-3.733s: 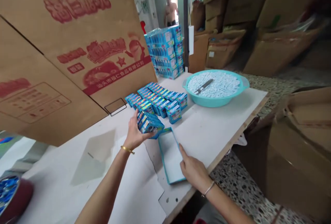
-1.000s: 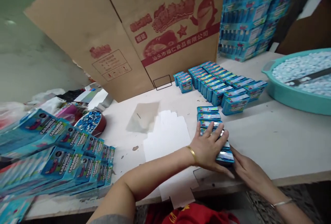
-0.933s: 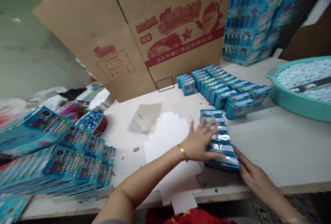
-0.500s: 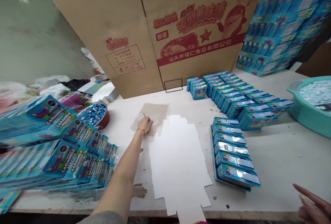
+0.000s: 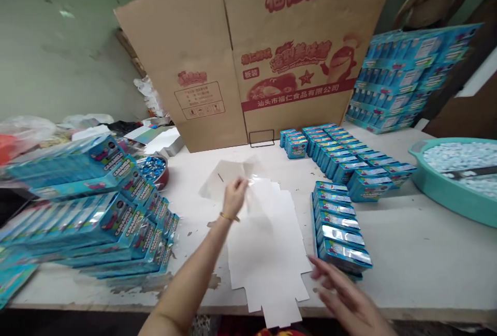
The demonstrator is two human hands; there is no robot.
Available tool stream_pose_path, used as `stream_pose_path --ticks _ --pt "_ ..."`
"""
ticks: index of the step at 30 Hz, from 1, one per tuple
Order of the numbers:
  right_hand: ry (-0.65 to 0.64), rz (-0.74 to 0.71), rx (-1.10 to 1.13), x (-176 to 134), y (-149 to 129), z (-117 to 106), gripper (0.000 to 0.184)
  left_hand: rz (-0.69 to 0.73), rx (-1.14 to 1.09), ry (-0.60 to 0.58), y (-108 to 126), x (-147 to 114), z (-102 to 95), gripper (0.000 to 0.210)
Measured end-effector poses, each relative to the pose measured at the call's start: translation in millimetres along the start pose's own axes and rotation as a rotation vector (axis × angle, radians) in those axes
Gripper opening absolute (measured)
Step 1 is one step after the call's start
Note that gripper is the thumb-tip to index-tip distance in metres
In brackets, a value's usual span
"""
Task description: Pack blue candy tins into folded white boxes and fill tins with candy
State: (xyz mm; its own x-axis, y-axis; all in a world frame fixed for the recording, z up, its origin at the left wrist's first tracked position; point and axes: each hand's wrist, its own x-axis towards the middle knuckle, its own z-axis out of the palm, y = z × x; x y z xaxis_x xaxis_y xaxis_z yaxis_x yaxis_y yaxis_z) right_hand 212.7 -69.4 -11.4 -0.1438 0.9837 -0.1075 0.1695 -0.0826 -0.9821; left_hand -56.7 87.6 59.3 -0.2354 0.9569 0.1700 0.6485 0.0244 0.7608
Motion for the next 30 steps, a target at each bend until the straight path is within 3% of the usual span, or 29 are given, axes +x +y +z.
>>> stream_pose_path --ticks 3,5,10,12,14,16,17,22,25,27,30 --pt "0.094 -0.046 0.065 16.5 -26.1 47.9 0.059 0.077 -0.104 0.036 33.2 -65.2 25.0 0.031" --pt "0.149 -0.06 0.082 20.6 -35.6 63.2 0.054 0.123 -0.164 0.077 42.6 -94.8 35.6 0.032" --pt "0.271 -0.074 0.143 15.5 -47.1 52.8 0.043 0.085 -0.316 0.026 44.9 -121.5 33.9 0.031" --pt "0.32 -0.041 0.238 14.4 -55.9 41.8 0.041 0.123 -0.416 -0.111 50.3 -127.4 30.0 0.029" --pt "0.332 -0.035 0.345 14.3 -67.8 31.9 0.041 0.22 -0.501 -0.342 59.5 -134.5 28.1 0.03" --pt "0.293 -0.049 0.423 13.4 -79.8 23.5 0.043 0.316 -0.549 -0.529 68.8 -140.5 27.8 0.028" --pt "0.252 -0.06 0.442 12.3 -84.7 19.4 0.045 0.345 -0.564 -0.561 72.2 -142.2 27.8 0.028" --pt "0.061 -0.1 0.327 -2.6 -98.9 -3.2 0.046 0.275 -0.696 -0.533 76.9 -135.6 25.8 0.035" --pt "0.162 -0.101 0.194 -14.5 -104.6 -12.5 0.042 0.262 -0.747 -0.486 84.4 -132.1 26.6 0.036" --pt "0.237 -0.076 0.197 -20.5 -107.4 -13.2 0.037 0.345 -0.71 -0.401 94.9 -134.8 31.5 0.036" --pt "0.228 -0.066 0.23 -25.1 -106.1 -11.4 0.033 0.498 -0.595 -0.315 112.3 -143.4 44.4 0.035"
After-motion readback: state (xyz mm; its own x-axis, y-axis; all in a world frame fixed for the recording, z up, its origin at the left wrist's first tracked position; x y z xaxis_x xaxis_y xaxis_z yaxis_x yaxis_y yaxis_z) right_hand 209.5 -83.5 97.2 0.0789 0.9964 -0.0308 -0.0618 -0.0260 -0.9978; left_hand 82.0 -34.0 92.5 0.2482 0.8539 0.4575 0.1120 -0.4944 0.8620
